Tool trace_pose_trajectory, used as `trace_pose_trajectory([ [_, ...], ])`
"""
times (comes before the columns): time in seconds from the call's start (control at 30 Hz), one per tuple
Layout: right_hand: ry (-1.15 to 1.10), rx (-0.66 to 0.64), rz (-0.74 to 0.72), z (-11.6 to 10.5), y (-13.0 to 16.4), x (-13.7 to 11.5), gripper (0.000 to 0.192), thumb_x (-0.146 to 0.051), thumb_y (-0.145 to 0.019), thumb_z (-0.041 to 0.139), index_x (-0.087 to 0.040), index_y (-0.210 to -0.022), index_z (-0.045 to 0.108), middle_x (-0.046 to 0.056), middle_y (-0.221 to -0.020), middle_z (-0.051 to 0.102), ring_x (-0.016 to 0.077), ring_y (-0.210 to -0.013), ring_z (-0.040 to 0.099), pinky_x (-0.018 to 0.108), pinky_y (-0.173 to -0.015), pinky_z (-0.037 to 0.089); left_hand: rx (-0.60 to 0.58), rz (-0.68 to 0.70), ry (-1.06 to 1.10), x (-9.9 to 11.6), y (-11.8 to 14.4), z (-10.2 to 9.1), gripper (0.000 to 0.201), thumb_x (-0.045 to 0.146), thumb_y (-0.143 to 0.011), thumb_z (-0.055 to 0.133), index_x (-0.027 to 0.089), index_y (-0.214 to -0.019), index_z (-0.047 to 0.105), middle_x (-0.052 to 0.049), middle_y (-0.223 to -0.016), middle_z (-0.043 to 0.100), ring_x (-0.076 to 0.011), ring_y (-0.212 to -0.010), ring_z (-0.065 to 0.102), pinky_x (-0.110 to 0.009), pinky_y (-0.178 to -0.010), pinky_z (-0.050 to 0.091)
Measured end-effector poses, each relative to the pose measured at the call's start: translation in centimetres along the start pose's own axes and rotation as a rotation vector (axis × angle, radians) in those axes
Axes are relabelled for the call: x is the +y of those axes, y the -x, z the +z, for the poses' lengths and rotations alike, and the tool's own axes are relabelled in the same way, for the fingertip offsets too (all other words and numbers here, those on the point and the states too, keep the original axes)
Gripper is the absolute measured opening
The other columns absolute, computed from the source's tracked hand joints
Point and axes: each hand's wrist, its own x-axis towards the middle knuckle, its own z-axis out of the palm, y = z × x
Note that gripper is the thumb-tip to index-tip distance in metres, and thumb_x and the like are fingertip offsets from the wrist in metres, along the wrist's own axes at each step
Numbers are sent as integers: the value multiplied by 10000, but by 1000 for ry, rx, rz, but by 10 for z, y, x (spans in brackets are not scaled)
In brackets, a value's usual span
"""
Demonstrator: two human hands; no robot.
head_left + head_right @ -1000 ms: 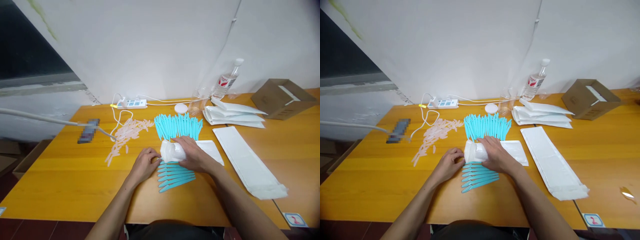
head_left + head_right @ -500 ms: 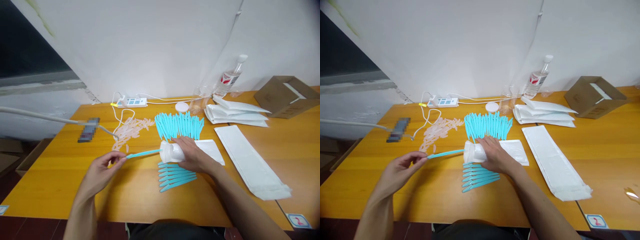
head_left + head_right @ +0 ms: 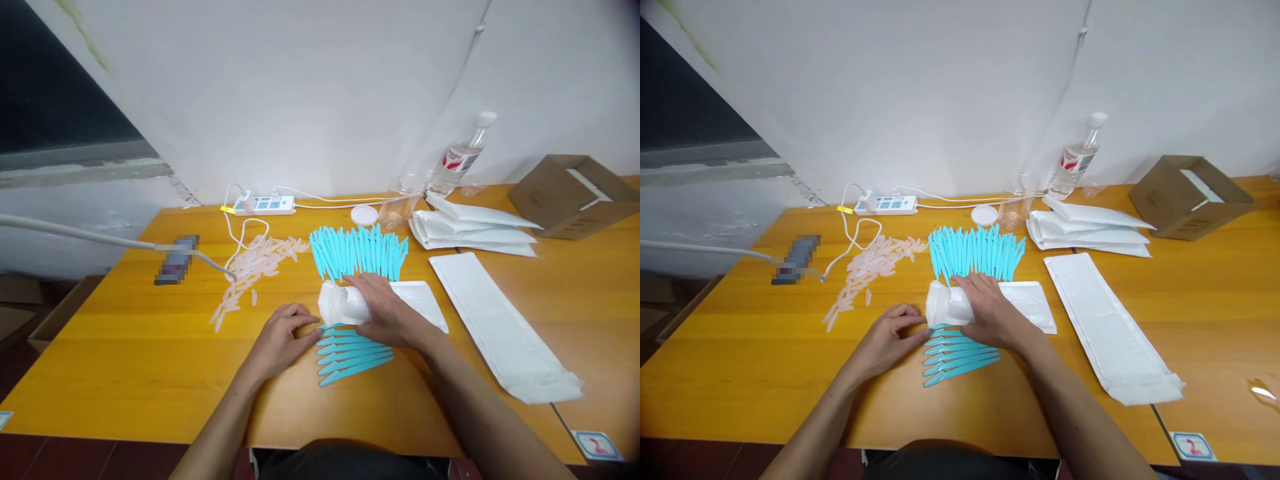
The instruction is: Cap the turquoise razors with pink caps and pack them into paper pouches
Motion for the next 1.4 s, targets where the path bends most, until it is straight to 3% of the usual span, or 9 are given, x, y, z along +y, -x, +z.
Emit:
trace_pose_trajectory([
  [0.3, 11, -15, 16, 1, 0, 1, 779, -141, -695, 661, -130, -1432, 408, 167, -1274, 555, 344, -1231, 475, 504, -1041, 390, -45, -2, 2, 2, 0, 5, 170, 276, -978, 539, 202, -879, 655, -41, -912, 674, -193, -896, 618, -310, -834, 467],
  [0.5, 3, -24, 22, 2, 0, 3, 805, -148, -676, 665, -129, -1438, 406, 175, -1311, 547, 352, -1244, 475, 512, -1043, 382, 254, -192, 106, -43, 58, -68, 191, 380, -928, 627, 199, -972, 666, -23, -889, 663, -161, -808, 601, -261, -761, 485],
  [0.6, 26, -21, 9, 4, 0, 2, 799, -142, -680, 651, -125, -1440, 405, 180, -1301, 553, 356, -1248, 473, 517, -1040, 383, 301, -175, 90, -44, 67, -95, 180, 377, -901, 668, 205, -954, 677, -17, -891, 667, -156, -794, 600, -252, -749, 491],
  [0.7, 40, -28, -29, 8, -1, -1, 809, -134, -679, 647, -138, -1448, 395, 171, -1287, 567, 358, -1235, 479, 527, -1031, 385, 206, -60, 4, -15, 39, -79, 122, 331, -912, 670, 214, -933, 694, -11, -840, 680, -150, -749, 598, -249, -711, 481],
  [0.87, 19, -10, -108, 11, -2, -6, 848, -112, -667, 639, -142, -1467, 361, 168, -1313, 553, 340, -1203, 490, 518, -1030, 387, 114, 283, 109, 35, -20, -5, 120, 216, -945, 631, 228, -979, 745, -46, -1007, 766, -181, -940, 685, -310, -887, 507],
  [0.93, 3, -3, -98, 10, -1, -5, 847, -107, -663, 636, -152, -1465, 365, 161, -1294, 560, 333, -1196, 495, 509, -1030, 392, 234, 237, 176, 34, -20, 11, 135, 221, -951, 626, 225, -1008, 749, -52, -1000, 763, -176, -905, 685, -299, -836, 521],
  [1.03, 3, 18, -51, 7, 0, -2, 839, -134, -670, 657, -146, -1460, 375, 168, -1288, 556, 349, -1223, 481, 520, -1042, 387, 409, 48, 145, 15, 0, 18, 121, 265, -941, 648, 220, -993, 748, -44, -896, 727, -169, -798, 649, -282, -719, 506],
  [1.23, 4, 25, -38, 5, 0, -1, 832, -185, -705, 701, -142, -1467, 370, 176, -1282, 551, 363, -1230, 481, 538, -1037, 394, 97, 10, -149, 9, 9, 26, 83, 296, -882, 710, 237, -872, 768, -54, -922, 678, -230, -919, 614, -365, -822, 467],
  [1.4, 10, 31, -34, 5, 0, -3, 837, -151, -700, 678, -146, -1473, 358, 176, -1293, 552, 356, -1241, 478, 532, -1049, 385, 13, -13, -10, 6, 10, 14, 136, 280, -953, 592, 209, -909, 699, -43, -926, 689, -197, -887, 630, -326, -814, 492],
])
